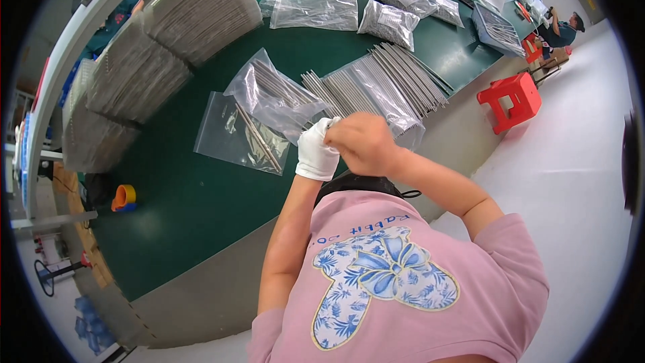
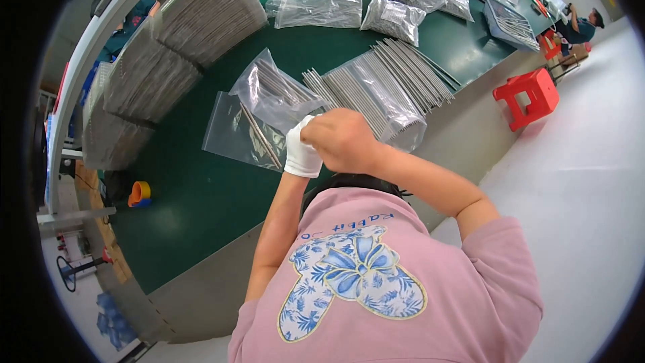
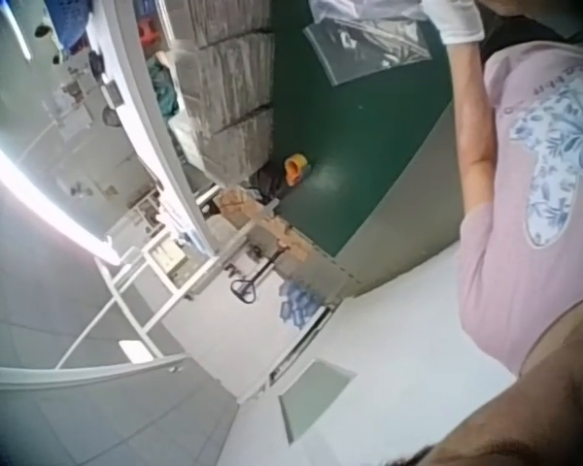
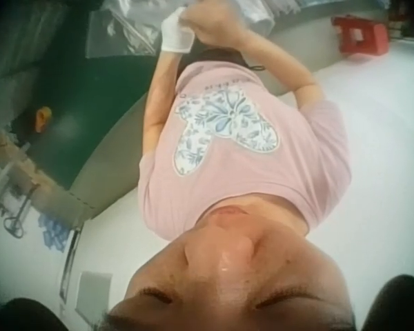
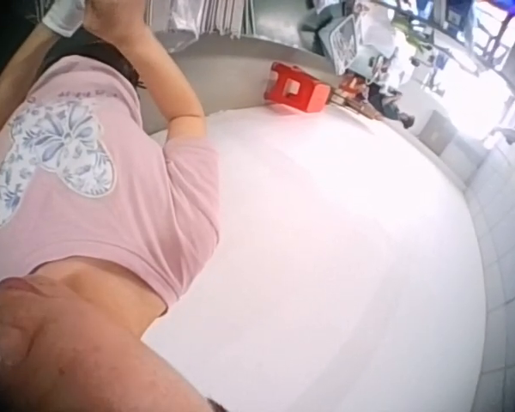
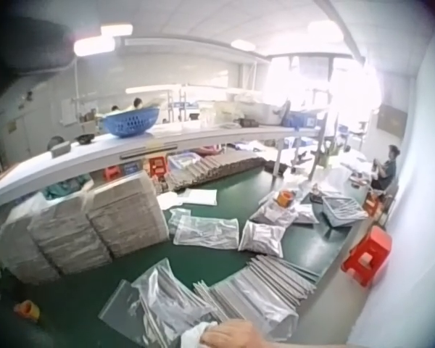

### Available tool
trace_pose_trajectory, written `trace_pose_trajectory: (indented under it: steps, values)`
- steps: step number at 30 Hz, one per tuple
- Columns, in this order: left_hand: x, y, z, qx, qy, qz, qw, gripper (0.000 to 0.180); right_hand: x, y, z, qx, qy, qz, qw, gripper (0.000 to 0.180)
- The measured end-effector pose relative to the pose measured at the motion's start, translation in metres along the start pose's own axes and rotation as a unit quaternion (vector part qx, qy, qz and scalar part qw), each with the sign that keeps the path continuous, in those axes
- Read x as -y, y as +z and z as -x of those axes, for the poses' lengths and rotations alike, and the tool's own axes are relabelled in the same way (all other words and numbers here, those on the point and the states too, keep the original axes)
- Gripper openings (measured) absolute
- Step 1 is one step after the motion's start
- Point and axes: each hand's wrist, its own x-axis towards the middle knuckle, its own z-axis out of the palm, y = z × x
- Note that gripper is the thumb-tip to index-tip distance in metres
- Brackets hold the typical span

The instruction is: Counting and packaging thin metal rods into small plastic bags at a workbench.

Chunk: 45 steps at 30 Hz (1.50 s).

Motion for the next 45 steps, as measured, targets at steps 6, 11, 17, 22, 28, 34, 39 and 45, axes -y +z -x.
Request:
trace_pose_trajectory:
  steps: [6,11,17,22,28,34,39,45]
  values:
    - [-0.002,-0.003,0.000,-0.003,-0.027,-0.014,1.000,0.009,0.011,-0.022,-0.026,-0.070,0.023,-0.006,0.997,0.011]
    - [-0.014,-0.005,-0.002,0.005,-0.074,0.038,0.997,0.014,-0.011,-0.012,-0.008,-0.028,0.140,-0.026,0.989,0.006]
    - [-0.018,-0.003,-0.003,-0.021,-0.035,-0.004,0.999,0.015,-0.016,-0.006,-0.006,-0.001,0.160,-0.055,0.986,0.006]
    - [-0.015,-0.002,-0.002,-0.021,-0.030,-0.008,0.999,0.010,-0.017,-0.004,-0.006,0.004,0.140,-0.039,0.989,0.007]
    - [-0.009,0.000,0.002,-0.025,-0.020,-0.022,0.999,0.006,-0.015,-0.001,-0.005,0.013,0.061,0.012,0.998,0.010]
    - [-0.011,0.001,0.000,-0.028,-0.005,-0.021,0.999,0.005,-0.012,-0.006,-0.008,0.000,0.055,0.021,0.998,0.010]
    - [-0.019,-0.001,0.003,0.008,-0.040,-0.001,0.999,0.008,0.010,-0.035,-0.020,-0.052,0.224,-0.055,0.972,0.003]
    - [-0.019,0.014,0.022,0.117,0.004,-0.066,0.991,0.004,-0.006,-0.027,0.038,0.158,0.366,0.013,0.917,0.028]
